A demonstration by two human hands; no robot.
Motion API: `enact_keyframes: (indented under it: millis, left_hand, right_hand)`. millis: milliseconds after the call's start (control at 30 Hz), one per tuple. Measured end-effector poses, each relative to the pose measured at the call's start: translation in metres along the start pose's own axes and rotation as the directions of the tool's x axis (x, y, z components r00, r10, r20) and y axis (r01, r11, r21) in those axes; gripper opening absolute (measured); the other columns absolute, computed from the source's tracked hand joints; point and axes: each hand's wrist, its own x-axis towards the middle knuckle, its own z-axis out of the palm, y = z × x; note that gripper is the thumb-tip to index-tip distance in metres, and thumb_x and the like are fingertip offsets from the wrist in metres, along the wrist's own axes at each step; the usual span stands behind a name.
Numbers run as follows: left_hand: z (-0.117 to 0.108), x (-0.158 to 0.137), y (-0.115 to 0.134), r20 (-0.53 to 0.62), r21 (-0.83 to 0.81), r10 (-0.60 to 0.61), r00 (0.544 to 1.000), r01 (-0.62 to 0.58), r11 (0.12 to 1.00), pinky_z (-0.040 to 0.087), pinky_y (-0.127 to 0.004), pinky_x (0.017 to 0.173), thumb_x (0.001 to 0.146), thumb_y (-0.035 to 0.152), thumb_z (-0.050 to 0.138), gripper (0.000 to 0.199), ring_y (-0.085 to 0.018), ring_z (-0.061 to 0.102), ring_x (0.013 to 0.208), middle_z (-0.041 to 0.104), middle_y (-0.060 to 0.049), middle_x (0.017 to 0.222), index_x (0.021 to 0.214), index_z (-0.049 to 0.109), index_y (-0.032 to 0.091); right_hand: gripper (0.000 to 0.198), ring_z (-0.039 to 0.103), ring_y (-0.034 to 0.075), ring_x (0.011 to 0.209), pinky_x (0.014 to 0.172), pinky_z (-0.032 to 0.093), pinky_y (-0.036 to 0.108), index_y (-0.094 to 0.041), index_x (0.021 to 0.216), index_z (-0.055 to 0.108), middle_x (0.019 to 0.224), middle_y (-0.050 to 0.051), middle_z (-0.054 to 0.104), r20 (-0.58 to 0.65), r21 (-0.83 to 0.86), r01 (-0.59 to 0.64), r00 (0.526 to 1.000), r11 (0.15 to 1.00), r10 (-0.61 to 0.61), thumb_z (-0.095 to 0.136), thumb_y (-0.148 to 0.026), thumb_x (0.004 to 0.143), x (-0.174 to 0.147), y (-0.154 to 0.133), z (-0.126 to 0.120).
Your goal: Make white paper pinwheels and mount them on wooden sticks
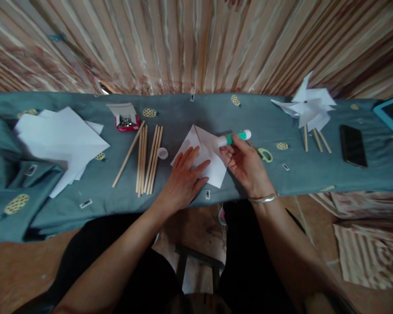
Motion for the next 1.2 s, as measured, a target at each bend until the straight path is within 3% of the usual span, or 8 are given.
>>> enact_keyframes:
  millis: [100, 200, 500, 667, 767, 933, 1067, 1200]
  left_hand:
    - [-0.017, -0.002, -0.015, -0.156, 0.058, 0.006, 0.988, 0.004, 0.998, 0.035, -0.052, 0.115, 0.099, 0.033, 0.05, 0.037, -0.027, 0.042, 0.141, 0.047, -0.014, 0.15, 0.134, 0.053, 0.023]
    - [-0.037, -0.005, -0.033, -0.256, 0.155, -0.128, 0.958, 0.171, 0.973, 0.037, -0.052, 0.113, 0.095, 0.026, 0.054, 0.036, -0.03, 0.042, 0.141, 0.05, -0.013, 0.148, 0.131, 0.056, 0.023]
    - [-0.047, -0.016, -0.051, -0.118, 0.185, -0.254, 0.96, 0.272, 0.944, 0.046, -0.048, 0.103, 0.091, 0.017, 0.053, 0.033, -0.03, 0.058, 0.12, 0.068, -0.012, 0.125, 0.121, 0.066, 0.019]
    - [-0.054, -0.013, -0.046, -0.186, 0.015, -0.31, 0.932, 0.318, 0.948, 0.05, -0.045, 0.1, 0.088, 0.018, 0.056, 0.026, -0.028, 0.065, 0.111, 0.072, -0.011, 0.115, 0.11, 0.07, 0.018]
    - [-0.058, -0.011, -0.038, -0.241, -0.229, -0.388, 0.889, 0.337, 0.913, 0.053, -0.041, 0.097, 0.087, 0.024, 0.06, 0.026, -0.025, 0.068, 0.105, 0.072, -0.01, 0.117, 0.11, 0.069, 0.018]
    - [-0.049, -0.006, -0.024, -0.117, -0.688, -0.553, 0.825, 0.334, 0.644, 0.057, -0.036, 0.087, 0.079, 0.029, 0.067, 0.039, -0.021, 0.071, 0.096, 0.072, -0.009, 0.113, 0.116, 0.062, 0.018]
    - [-0.042, 0.0, -0.017, -0.068, -0.777, -0.593, 0.802, 0.33, 0.536, 0.057, -0.032, 0.079, 0.072, 0.031, 0.072, 0.04, -0.019, 0.071, 0.09, 0.074, -0.007, 0.103, 0.109, 0.063, 0.017]
    - [-0.042, 0.003, -0.014, -0.032, -0.796, -0.591, 0.806, 0.337, 0.503, 0.055, -0.03, 0.072, 0.07, 0.032, 0.076, 0.031, -0.017, 0.068, 0.078, 0.074, -0.004, 0.09, 0.097, 0.068, 0.018]
  right_hand:
    - [0.023, 0.072, 0.014, 0.074, 0.079, 0.063, 0.03, -0.023, 0.079, 0.061, 0.075, -0.001, 0.072, 0.011, 0.163, -0.073, 0.997, 0.984, 0.072, 0.073, -0.043, 0.08, 0.003, -0.006, -0.005]
    - [0.019, 0.071, 0.01, 0.068, 0.074, 0.062, 0.021, -0.022, 0.076, 0.063, 0.073, -0.003, 0.073, 0.045, 0.317, -0.183, 0.983, 0.931, 0.178, 0.077, -0.034, 0.078, 0.001, -0.014, -0.002]
    - [0.012, 0.07, 0.009, 0.06, 0.056, 0.058, 0.013, -0.019, 0.074, 0.067, 0.064, -0.002, 0.074, 0.125, 0.443, -0.393, 0.917, 0.806, 0.378, 0.078, -0.022, 0.076, -0.011, -0.024, 0.017]
    - [0.012, 0.071, 0.009, 0.062, 0.061, 0.061, 0.015, -0.019, 0.072, 0.067, 0.069, -0.002, 0.075, 0.188, 0.472, -0.423, 0.905, 0.773, 0.38, 0.078, -0.016, 0.074, -0.016, -0.021, 0.029]
    - [0.012, 0.072, 0.01, 0.067, 0.067, 0.062, 0.016, -0.019, 0.075, 0.066, 0.074, -0.001, 0.075, 0.239, 0.468, -0.438, 0.899, 0.768, 0.367, 0.078, -0.017, 0.075, -0.017, -0.02, 0.033]
    - [0.01, 0.073, 0.012, 0.067, 0.067, 0.063, 0.019, -0.02, 0.075, 0.063, 0.073, 0.0, 0.074, 0.246, 0.482, -0.483, 0.875, 0.731, 0.416, 0.072, -0.017, 0.078, -0.019, -0.021, 0.036]
    - [0.011, 0.073, 0.013, 0.067, 0.069, 0.064, 0.021, -0.021, 0.078, 0.062, 0.074, 0.0, 0.075, 0.259, 0.473, -0.494, 0.87, 0.73, 0.421, 0.072, -0.018, 0.079, -0.02, -0.019, 0.038]
    - [0.009, 0.073, 0.012, 0.062, 0.061, 0.062, 0.017, -0.02, 0.077, 0.064, 0.069, 0.001, 0.075, 0.278, 0.453, -0.5, 0.866, 0.738, 0.416, 0.073, -0.02, 0.08, -0.021, -0.017, 0.038]
